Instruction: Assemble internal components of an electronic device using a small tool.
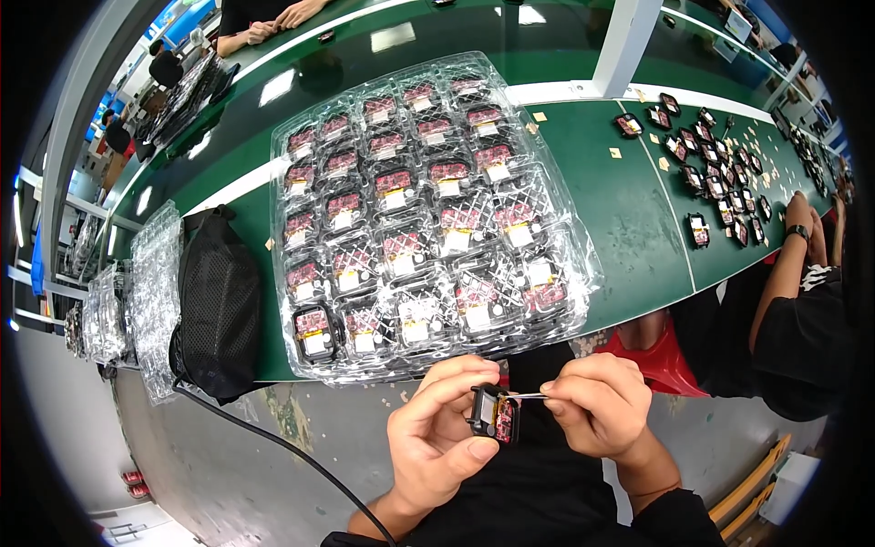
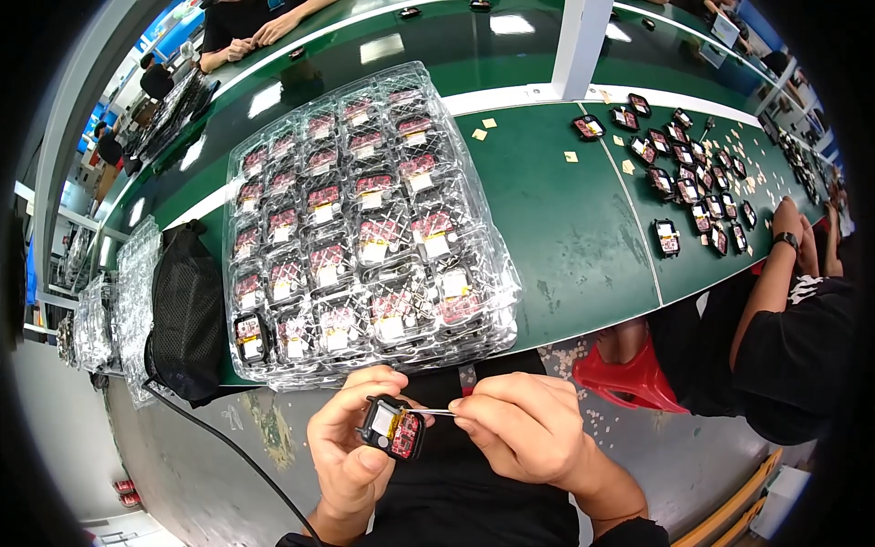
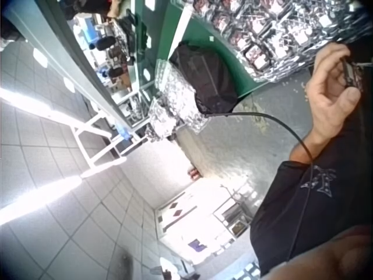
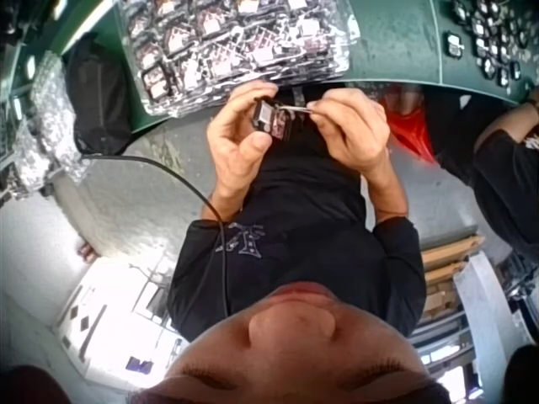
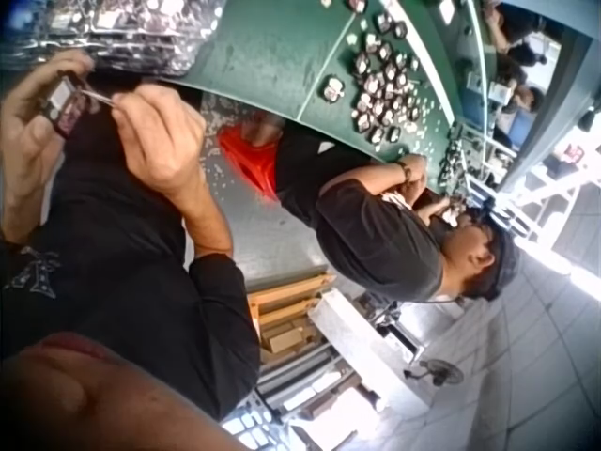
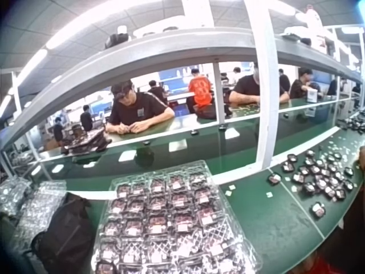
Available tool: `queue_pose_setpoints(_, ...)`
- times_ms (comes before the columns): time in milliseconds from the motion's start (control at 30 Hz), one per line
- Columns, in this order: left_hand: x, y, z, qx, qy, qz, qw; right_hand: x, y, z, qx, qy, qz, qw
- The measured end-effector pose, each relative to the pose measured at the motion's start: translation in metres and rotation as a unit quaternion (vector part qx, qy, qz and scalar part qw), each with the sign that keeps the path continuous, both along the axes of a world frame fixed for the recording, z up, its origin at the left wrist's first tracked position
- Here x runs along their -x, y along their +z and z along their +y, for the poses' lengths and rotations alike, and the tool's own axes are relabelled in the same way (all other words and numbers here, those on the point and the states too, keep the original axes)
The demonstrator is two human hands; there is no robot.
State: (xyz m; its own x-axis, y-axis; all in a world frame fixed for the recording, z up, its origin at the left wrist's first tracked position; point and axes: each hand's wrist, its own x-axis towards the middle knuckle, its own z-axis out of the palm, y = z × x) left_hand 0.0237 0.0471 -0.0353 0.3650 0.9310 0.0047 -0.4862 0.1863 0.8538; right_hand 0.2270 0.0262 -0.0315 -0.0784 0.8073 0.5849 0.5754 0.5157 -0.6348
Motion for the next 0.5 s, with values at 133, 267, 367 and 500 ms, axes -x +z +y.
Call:
queue_pose_setpoints(133,0.0005,-0.0003,-0.0004,-0.003,-0.005,-0.007,1.000,0.0011,0.0005,-0.0018,-0.007,-0.007,-0.014,1.000)
queue_pose_setpoints(267,-0.0004,0.0002,-0.0013,-0.009,0.007,0.003,1.000,0.0041,-0.0006,-0.0037,-0.019,-0.016,-0.035,0.999)
queue_pose_setpoints(367,-0.0005,-0.0005,-0.0023,-0.009,0.013,0.005,1.000,0.0053,-0.0013,-0.0039,-0.045,-0.026,-0.057,0.997)
queue_pose_setpoints(500,-0.0017,-0.0004,-0.0021,-0.027,0.017,0.007,0.999,0.0057,-0.0032,-0.0049,-0.060,-0.037,-0.079,0.994)
